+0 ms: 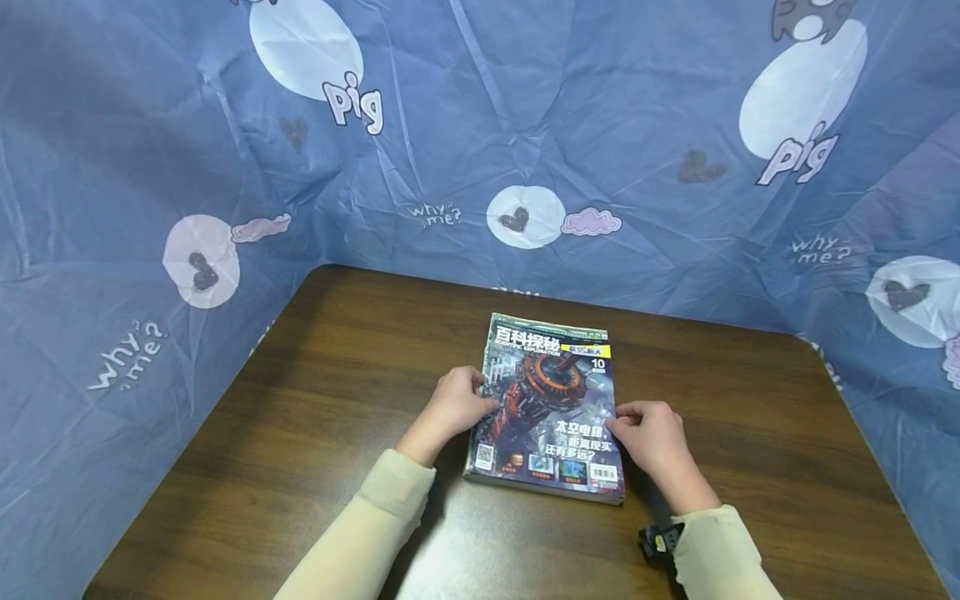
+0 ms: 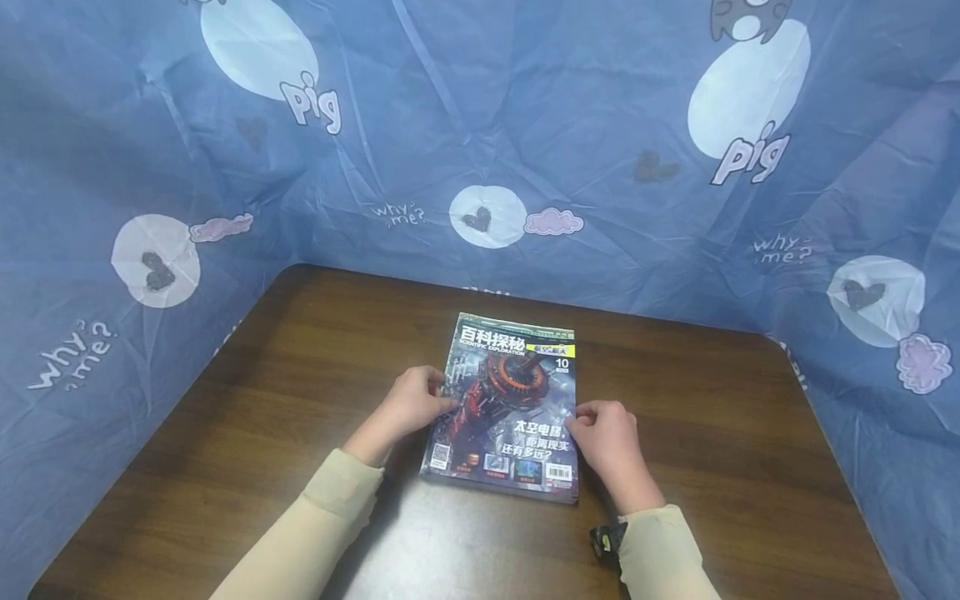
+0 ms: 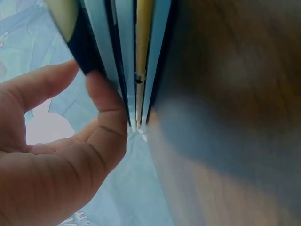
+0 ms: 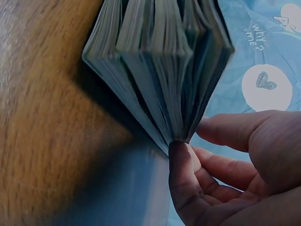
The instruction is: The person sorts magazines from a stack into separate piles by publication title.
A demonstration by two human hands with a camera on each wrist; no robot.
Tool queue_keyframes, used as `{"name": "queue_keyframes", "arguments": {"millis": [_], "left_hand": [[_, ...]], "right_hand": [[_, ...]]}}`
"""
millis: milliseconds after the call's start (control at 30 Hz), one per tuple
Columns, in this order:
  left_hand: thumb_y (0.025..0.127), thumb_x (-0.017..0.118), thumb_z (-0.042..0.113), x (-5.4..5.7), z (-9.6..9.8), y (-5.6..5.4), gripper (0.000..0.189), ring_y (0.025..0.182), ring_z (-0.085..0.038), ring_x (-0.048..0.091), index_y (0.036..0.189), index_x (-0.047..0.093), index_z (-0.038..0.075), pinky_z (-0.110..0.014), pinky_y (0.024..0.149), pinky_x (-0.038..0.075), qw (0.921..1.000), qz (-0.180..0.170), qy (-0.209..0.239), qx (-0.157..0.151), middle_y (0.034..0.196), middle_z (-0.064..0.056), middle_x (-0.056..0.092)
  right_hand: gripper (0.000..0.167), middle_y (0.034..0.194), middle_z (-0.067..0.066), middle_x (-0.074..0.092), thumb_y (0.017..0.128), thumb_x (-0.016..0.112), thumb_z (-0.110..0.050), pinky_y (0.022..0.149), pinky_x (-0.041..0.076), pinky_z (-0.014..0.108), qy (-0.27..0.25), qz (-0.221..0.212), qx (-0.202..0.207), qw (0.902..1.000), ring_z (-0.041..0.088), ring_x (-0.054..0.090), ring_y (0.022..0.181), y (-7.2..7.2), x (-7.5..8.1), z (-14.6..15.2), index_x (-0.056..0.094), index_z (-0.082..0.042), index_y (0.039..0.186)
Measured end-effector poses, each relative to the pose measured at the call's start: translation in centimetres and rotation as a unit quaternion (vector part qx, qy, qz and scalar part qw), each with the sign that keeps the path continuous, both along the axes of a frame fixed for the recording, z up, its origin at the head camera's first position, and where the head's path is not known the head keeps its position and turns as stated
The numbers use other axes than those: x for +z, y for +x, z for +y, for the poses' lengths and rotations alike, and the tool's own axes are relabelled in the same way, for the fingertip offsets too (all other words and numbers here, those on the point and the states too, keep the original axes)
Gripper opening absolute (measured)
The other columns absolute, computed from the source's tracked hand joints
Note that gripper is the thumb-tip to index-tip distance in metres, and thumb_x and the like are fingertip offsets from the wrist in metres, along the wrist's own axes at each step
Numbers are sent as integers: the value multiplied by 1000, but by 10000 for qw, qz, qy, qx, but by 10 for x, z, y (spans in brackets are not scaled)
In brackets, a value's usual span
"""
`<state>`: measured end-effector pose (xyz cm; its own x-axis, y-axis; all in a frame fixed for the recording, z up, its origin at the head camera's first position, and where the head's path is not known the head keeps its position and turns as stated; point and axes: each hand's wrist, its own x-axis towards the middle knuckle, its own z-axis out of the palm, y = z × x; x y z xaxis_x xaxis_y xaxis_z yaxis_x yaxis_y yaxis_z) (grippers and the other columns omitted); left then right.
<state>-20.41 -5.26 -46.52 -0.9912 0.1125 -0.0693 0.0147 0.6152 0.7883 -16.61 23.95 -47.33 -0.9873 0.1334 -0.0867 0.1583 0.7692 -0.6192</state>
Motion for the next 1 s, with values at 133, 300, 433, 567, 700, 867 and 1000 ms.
{"name": "queue_keyframes", "arguments": {"millis": [133, 300, 433, 567, 700, 867, 1000], "left_hand": [[79, 84, 8, -5, -1, -3, 44, 67, -16, 53, 114, 63, -9, -33, 65, 49, 9996, -86, 269, 25, 75, -4, 56], [77, 86, 6, -8, -4, -4, 56, 56, -15, 55, 122, 60, -13, -30, 56, 50, 9967, -373, 720, -32, 74, -6, 57], [76, 86, 2, -7, -5, -5, 67, 51, -15, 54, 131, 53, -16, -30, 51, 53, 9905, -680, 1183, -156, 73, -6, 56], [77, 83, -4, -4, -3, -6, 68, 52, -14, 51, 136, 50, -15, -30, 51, 52, 9796, -1016, 1726, -182, 73, -4, 51], [76, 83, -4, -2, -2, -5, 69, 61, -16, 53, 136, 50, -12, -30, 56, 52, 9778, -1129, 1761, -150, 80, -8, 54], [76, 82, -6, -3, -3, -5, 69, 66, -20, 62, 136, 49, -11, -33, 56, 56, 9741, -1240, 1886, -117, 87, -16, 65], [79, 78, -10, -5, -3, -5, 66, 63, -21, 66, 137, 47, -12, -35, 55, 58, 9669, -1363, 2155, -127, 85, -18, 68]], "right_hand": [[28, 93, 13, 72, 91, 76, -14, 73, 55, 45, 11, -42, 13, 10000, 27, 64, 85, 0, -1, -1, 74, 6, 111], [29, 92, 12, 72, 90, 76, -14, 73, 55, 45, 40, -33, 29, 10000, 26, 65, 85, -1, -1, -2, 73, 6, 111], [30, 89, 10, 72, 90, 76, -13, 73, 53, 45, 54, 24, 57, 10000, 26, 64, 84, 0, 1, -1, 73, 8, 112], [31, 88, 10, 71, 90, 75, -13, 72, 53, 44, 49, -29, 55, 10000, 26, 63, 83, 0, 3, -1, 72, 9, 113], [32, 91, 11, 70, 91, 75, -13, 71, 53, 43, 34, -164, 24, 9999, 26, 62, 85, 1, 5, -1, 71, 8, 116], [33, 93, 11, 70, 92, 75, -13, 71, 53, 43, 11, -220, 25, 9998, 26, 61, 85, 1, 4, -2, 71, 8, 117], [33, 92, 11, 70, 92, 75, -14, 70, 53, 43, 17, -191, 52, 9998, 26, 61, 84, 0, 3, -2, 71, 8, 116]]}}
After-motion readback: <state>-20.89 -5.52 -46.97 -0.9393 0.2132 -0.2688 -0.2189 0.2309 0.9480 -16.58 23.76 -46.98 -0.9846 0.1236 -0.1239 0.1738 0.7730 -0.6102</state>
